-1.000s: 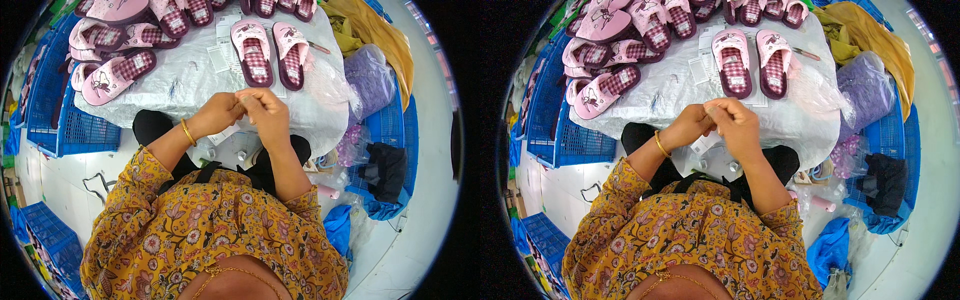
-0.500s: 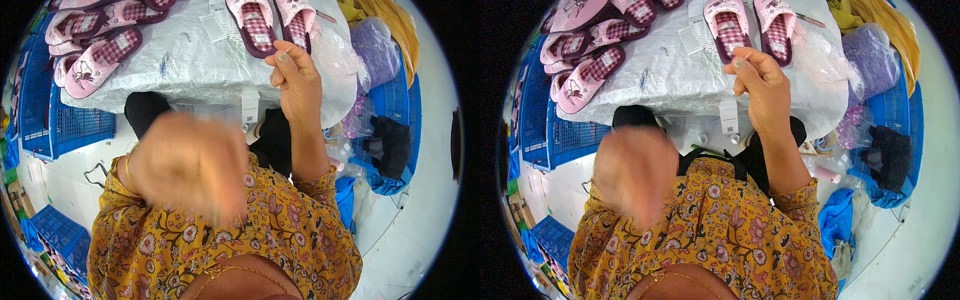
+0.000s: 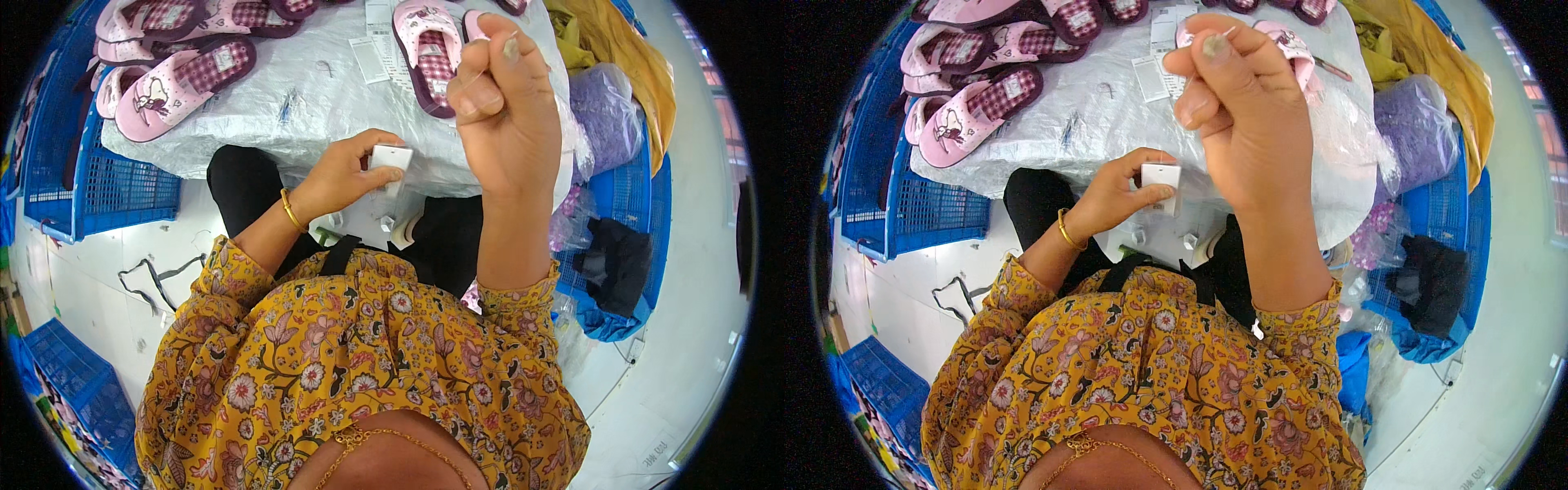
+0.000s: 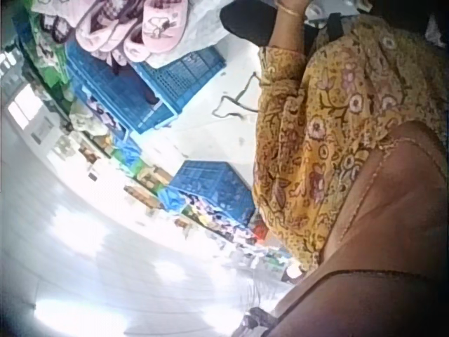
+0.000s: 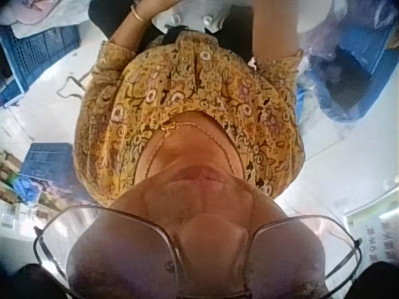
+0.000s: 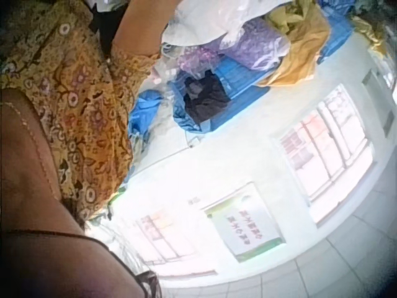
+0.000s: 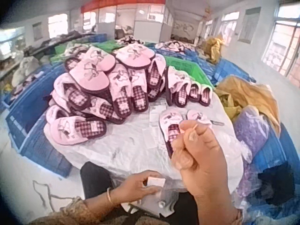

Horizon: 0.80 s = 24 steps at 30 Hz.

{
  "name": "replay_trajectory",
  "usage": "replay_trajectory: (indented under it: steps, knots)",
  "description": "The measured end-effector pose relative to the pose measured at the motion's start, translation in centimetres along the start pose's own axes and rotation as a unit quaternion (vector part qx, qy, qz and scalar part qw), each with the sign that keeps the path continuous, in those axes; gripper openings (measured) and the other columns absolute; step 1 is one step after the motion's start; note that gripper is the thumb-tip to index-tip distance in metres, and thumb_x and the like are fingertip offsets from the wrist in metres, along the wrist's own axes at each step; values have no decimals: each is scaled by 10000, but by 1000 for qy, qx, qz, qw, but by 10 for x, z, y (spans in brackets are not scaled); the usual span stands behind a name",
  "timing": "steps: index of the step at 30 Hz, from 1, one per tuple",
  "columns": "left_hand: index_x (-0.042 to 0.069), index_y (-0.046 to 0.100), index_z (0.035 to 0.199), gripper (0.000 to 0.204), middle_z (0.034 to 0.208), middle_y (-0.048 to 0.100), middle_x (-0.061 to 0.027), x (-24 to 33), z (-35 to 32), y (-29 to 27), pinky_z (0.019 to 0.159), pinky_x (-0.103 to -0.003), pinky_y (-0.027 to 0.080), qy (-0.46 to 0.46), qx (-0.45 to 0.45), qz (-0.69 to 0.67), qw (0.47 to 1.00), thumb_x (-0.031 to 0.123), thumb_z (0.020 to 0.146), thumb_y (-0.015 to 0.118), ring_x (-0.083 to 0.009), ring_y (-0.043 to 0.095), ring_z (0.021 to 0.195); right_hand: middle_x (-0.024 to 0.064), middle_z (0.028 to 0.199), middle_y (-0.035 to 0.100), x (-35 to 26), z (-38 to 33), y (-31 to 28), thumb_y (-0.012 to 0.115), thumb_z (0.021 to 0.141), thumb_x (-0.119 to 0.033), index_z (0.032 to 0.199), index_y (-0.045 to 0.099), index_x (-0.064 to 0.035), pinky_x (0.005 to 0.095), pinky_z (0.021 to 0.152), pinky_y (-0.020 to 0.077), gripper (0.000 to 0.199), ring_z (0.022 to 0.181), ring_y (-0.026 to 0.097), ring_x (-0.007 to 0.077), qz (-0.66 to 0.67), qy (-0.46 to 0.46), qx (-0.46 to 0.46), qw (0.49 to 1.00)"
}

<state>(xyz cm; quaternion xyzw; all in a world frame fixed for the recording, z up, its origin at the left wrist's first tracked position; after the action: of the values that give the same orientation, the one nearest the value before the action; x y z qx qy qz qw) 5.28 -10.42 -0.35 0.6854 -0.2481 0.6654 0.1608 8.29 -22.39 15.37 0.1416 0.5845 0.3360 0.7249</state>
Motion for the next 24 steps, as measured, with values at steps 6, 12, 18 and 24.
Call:
replay_trajectory:
  steps: [6,12,18,24]
  knots:
    - [21,611,1077,237,957,664,3,-20,-7,-47,762,-239,524,-44,82,-79,993,82,880,729,-69,620,851,126,1178,636,27,32,-22,693,916,-197,1337,469,-4,267,806,512,514,983,638,167,-300,-37,63,951]
    - [21,595,1141,285,970,664,-6,-15,-9,-61,753,-237,521,-18,76,-119,990,64,885,713,-63,615,846,95,1059,675,103,9,-9,712,877,-164,1052,681,-13,326,805,510,233,982,636,171,-564,94,-61,818]
    - [1,477,1333,479,947,634,-8,-22,-22,-71,762,-235,518,-40,96,-265,959,40,897,674,-79,617,838,79,967,698,60,33,-9,709,855,-142,980,710,-55,333,794,509,152,886,652,216,-674,-116,51,728]
    - [-11,437,1388,522,827,547,-11,-16,-24,-61,693,-252,408,-5,-7,-528,849,186,940,618,-126,488,749,51,897,685,52,40,-17,707,836,-155,911,712,-105,382,765,501,90,847,640,261,-798,-271,14,539]
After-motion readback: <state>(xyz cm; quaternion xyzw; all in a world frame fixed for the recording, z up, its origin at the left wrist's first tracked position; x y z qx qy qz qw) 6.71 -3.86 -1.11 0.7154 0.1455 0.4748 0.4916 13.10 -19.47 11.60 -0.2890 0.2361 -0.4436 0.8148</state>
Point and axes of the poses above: each hand's wrist, its own z-axis towards the middle knuckle, its own y-axis out of the palm, x = y × z, the point moved 10 cm from there along z, towards the middle knuckle
